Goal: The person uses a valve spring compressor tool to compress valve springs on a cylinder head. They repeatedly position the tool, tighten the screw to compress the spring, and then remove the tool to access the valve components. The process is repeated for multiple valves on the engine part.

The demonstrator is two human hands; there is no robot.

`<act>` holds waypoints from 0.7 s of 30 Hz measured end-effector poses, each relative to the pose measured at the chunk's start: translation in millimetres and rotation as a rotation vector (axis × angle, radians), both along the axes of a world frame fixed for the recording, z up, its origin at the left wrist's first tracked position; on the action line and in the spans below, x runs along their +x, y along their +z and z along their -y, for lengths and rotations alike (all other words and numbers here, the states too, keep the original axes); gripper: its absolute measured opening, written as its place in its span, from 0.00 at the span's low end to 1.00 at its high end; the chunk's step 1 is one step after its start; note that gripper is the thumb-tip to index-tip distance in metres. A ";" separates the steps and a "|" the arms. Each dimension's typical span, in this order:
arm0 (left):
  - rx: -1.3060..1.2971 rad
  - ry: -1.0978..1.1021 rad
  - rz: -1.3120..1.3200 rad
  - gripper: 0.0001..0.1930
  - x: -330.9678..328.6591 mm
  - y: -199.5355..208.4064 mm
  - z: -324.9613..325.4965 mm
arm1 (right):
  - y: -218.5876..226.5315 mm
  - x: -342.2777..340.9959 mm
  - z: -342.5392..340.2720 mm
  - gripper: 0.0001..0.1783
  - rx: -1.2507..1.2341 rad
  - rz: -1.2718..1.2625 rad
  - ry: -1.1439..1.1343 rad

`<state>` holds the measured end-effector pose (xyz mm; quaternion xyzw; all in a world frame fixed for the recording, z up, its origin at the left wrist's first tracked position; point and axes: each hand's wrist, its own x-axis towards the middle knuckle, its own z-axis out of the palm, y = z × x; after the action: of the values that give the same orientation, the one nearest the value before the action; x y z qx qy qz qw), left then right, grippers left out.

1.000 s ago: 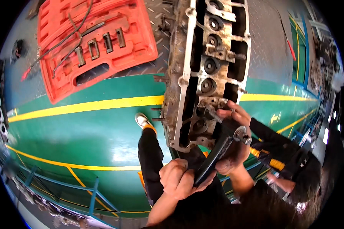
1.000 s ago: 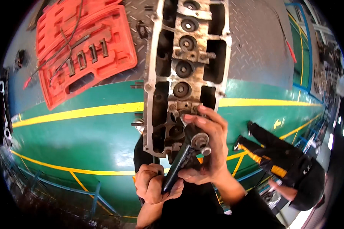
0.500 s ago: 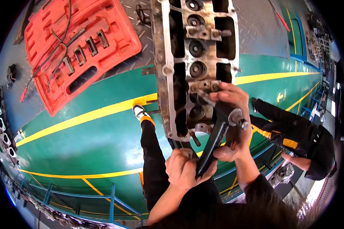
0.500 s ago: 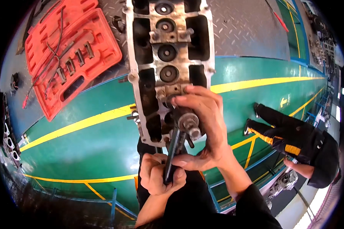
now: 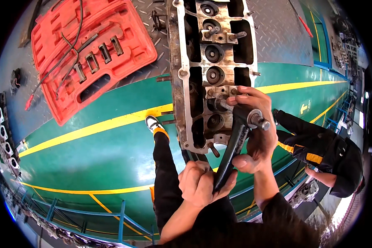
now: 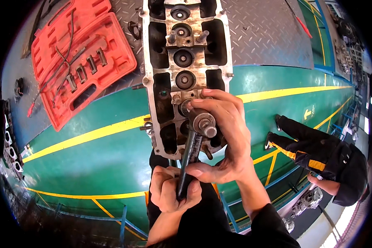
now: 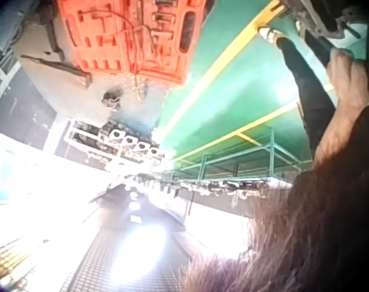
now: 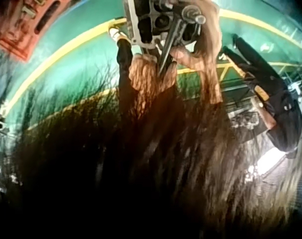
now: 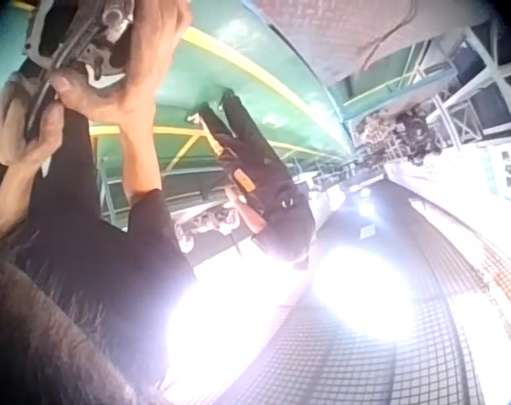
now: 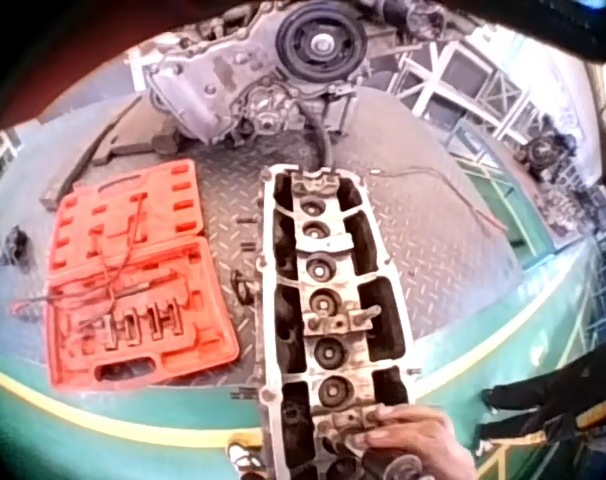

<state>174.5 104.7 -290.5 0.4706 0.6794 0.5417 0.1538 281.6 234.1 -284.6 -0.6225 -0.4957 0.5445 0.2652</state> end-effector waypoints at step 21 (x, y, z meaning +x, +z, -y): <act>0.012 -0.054 0.006 0.21 1.8 -21.6 31.7 | 4.7 1.2 -0.7 0.18 0.011 0.009 0.067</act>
<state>176.3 73.0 -312.1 0.4880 0.6627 0.5427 0.1678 282.8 234.8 -279.9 -0.6065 -0.5205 0.5475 0.2480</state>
